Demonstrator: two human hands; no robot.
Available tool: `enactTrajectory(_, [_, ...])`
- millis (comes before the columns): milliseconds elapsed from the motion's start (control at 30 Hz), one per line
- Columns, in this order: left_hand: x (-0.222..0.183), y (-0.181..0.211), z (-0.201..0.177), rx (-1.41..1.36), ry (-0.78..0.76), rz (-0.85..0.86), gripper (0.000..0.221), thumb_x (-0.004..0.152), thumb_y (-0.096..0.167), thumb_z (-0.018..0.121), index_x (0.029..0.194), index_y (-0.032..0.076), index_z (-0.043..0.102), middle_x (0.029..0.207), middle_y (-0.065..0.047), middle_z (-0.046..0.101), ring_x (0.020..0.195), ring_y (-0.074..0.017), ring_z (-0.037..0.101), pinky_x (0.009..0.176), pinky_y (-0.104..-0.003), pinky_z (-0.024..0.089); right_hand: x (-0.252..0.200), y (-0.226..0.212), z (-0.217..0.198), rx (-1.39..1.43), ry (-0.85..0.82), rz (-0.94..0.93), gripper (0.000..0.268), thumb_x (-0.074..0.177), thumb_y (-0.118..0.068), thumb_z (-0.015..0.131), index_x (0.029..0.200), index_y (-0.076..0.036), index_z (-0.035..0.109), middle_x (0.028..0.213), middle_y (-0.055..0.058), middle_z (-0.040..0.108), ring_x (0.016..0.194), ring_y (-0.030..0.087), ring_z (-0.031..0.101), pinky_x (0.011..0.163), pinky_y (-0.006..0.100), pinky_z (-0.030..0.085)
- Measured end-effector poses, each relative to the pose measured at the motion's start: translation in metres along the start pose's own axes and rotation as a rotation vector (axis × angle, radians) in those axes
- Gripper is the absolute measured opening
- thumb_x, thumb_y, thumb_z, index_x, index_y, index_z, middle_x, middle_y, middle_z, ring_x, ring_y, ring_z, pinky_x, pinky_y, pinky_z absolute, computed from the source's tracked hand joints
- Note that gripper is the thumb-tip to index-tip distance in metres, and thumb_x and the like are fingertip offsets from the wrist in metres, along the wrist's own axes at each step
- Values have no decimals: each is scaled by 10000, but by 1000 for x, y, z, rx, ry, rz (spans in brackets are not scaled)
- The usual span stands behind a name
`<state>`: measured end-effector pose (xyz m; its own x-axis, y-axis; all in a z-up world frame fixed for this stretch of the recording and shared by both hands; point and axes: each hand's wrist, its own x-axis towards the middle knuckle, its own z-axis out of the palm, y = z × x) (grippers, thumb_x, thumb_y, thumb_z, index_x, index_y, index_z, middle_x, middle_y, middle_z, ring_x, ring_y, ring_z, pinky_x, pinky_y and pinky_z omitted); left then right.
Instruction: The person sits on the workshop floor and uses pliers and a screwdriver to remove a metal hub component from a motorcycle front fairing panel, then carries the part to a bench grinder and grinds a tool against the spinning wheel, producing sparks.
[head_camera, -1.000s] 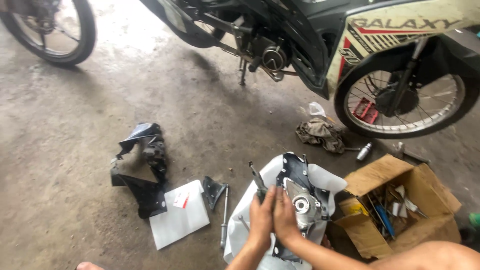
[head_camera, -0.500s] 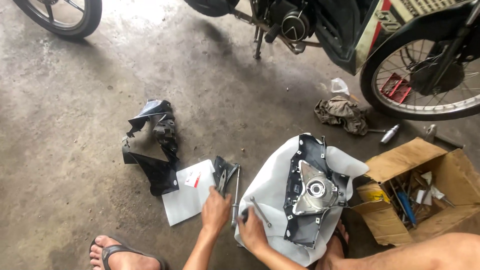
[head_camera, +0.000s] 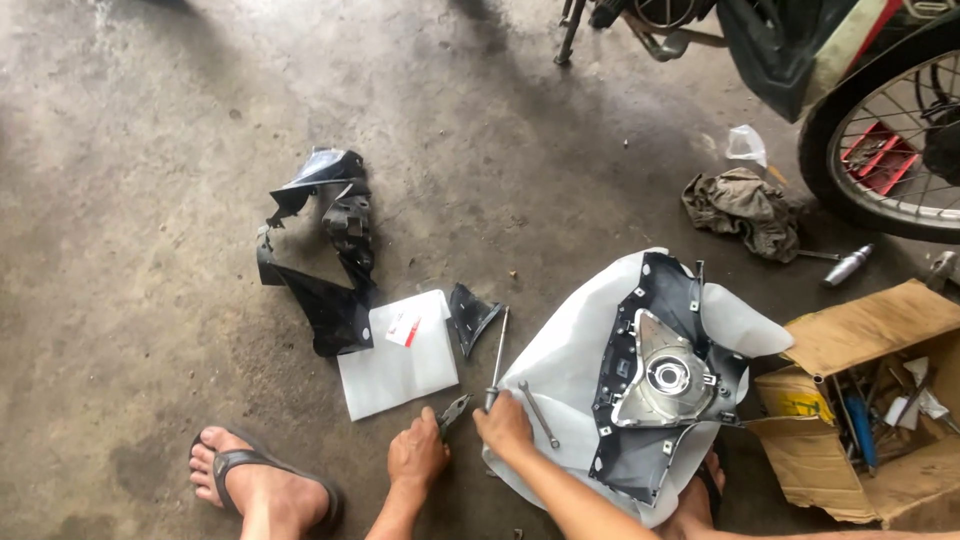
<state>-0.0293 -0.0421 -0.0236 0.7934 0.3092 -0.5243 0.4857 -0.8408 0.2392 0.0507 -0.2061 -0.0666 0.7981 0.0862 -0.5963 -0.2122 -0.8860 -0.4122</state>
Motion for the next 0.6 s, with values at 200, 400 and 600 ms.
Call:
enactTrajectory(200, [10, -7, 29, 117, 72, 82, 317, 880, 186, 636, 1172, 78, 577, 911, -126, 711, 790, -335, 739, 692, -454, 610, -11, 7, -89, 198, -125, 60, 389, 903, -333, 651, 1123, -23, 568, 885, 197, 719, 776, 354, 709, 728, 491, 599])
enactTrajectory(400, [15, -10, 48, 230, 198, 159, 228, 920, 157, 571, 1137, 103, 614, 807, -77, 677, 673, -277, 742, 579, -425, 614, -57, -50, -226, -294, -252, -211, 422, 979, -393, 555, 1284, -104, 527, 780, 140, 715, 713, 335, 713, 692, 493, 579])
enactTrajectory(600, [13, -9, 50, 318, 262, 195, 150, 930, 163, 574, 1068, 131, 623, 759, -33, 647, 635, -234, 737, 523, -399, 610, -75, -52, -252, -619, -363, -507, 373, 982, -382, 590, 1263, -136, 601, 789, 170, 725, 832, 380, 725, 794, 502, 566])
